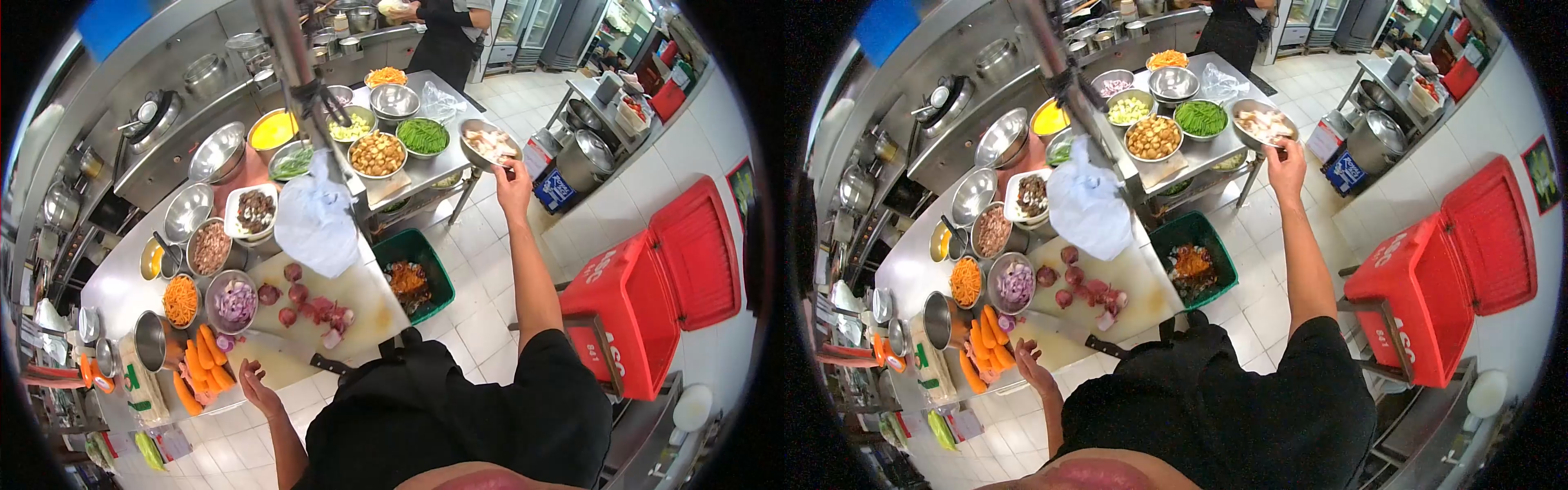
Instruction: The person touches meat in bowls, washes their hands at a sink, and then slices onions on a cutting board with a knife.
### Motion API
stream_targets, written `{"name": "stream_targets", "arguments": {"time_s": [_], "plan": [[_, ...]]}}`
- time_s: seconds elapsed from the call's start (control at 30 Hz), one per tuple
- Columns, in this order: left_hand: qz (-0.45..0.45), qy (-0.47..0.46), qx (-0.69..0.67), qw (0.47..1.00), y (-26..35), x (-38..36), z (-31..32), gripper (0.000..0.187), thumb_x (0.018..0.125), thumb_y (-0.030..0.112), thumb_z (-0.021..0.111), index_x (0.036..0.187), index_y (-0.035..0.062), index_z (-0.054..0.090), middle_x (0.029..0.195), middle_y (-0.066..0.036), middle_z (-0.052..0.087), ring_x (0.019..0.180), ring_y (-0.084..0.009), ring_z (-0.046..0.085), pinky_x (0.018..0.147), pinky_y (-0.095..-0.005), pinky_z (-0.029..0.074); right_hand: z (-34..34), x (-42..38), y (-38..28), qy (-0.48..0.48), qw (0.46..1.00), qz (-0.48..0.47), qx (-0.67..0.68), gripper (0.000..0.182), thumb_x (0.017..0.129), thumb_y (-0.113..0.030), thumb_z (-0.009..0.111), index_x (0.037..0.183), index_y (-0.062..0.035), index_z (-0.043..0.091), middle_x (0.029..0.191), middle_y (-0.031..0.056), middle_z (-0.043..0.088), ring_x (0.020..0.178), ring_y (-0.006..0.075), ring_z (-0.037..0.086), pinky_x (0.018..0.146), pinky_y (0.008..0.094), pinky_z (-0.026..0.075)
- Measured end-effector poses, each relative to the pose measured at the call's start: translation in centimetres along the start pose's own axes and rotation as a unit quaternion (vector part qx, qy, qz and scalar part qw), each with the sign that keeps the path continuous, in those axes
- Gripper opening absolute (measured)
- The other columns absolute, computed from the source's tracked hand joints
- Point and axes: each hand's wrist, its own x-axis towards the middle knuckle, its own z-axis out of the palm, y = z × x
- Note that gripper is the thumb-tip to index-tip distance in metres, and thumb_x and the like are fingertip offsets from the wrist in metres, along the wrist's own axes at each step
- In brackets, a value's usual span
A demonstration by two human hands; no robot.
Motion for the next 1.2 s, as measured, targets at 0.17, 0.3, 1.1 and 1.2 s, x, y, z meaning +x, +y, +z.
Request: {"name": "stream_targets", "arguments": {"time_s": [0.17, 0.3, 1.1, 1.2], "plan": [[-0.009, 0.007, 0.039, 0.999, 3.0, -1.1, 4.8, 0.044, 0.110, 0.033, 0.042, 0.134, 0.0003, 0.060, 0.109, -0.010, 0.066, 0.101, -0.0194, 0.061, 0.083, -0.0348, 0.051, 4.2, 5.7, 10.6, 0.028, 0.997, 0.044, -0.059, 0.030, 0.081, -0.025, 0.084, 0.098, -0.0050, 0.070, 0.096, 0.0137, 0.063, 0.082, 0.0261, 0.067, 0.077, 0.0383, 0.054], [-0.033, 0.020, 0.075, 0.996, 3.6, -2.9, 5.5, 0.044, 0.110, 0.033, 0.042, 0.134, 0.0002, 0.060, 0.109, -0.010, 0.066, 0.101, -0.0193, 0.061, 0.083, -0.0343, 0.051, 9.3, 8.6, 16.0, 0.030, 0.989, 0.105, -0.096, 0.034, 0.081, -0.027, 0.083, 0.104, -0.0044, 0.070, 0.103, 0.0170, 0.063, 0.091, 0.0327, 0.066, 0.085, 0.0423, 0.053], [0.022, -0.042, -0.019, 0.999, 1.6, 3.3, 2.5, 0.039, 0.109, 0.025, 0.045, 0.135, 0.0018, 0.061, 0.121, -0.009, 0.066, 0.105, -0.0188, 0.063, 0.087, -0.0337, 0.053, 2.3, -33.4, -20.5, -0.634, 0.742, -0.143, 0.162, 0.057, 0.083, -0.037, 0.082, 0.127, -0.0086, 0.061, 0.116, 0.0177, 0.065, 0.107, 0.0392, 0.064, 0.090, 0.0474, 0.053], [0.035, -0.046, -0.059, 0.997, -0.1, 3.6, 0.0, 0.035, 0.109, 0.022, 0.047, 0.133, 0.0006, 0.060, 0.111, -0.010, 0.067, 0.102, -0.0186, 0.065, 0.083, -0.0322, 0.054, 2.9, -37.0, -22.9, -0.669, 0.719, -0.177, 0.067, 0.064, 0.077, -0.035, 0.086, 0.129, -0.0091, 0.059, 0.118, 0.0183, 0.060, 0.111, 0.0380, 0.062, 0.091, 0.0470, 0.052]]}}
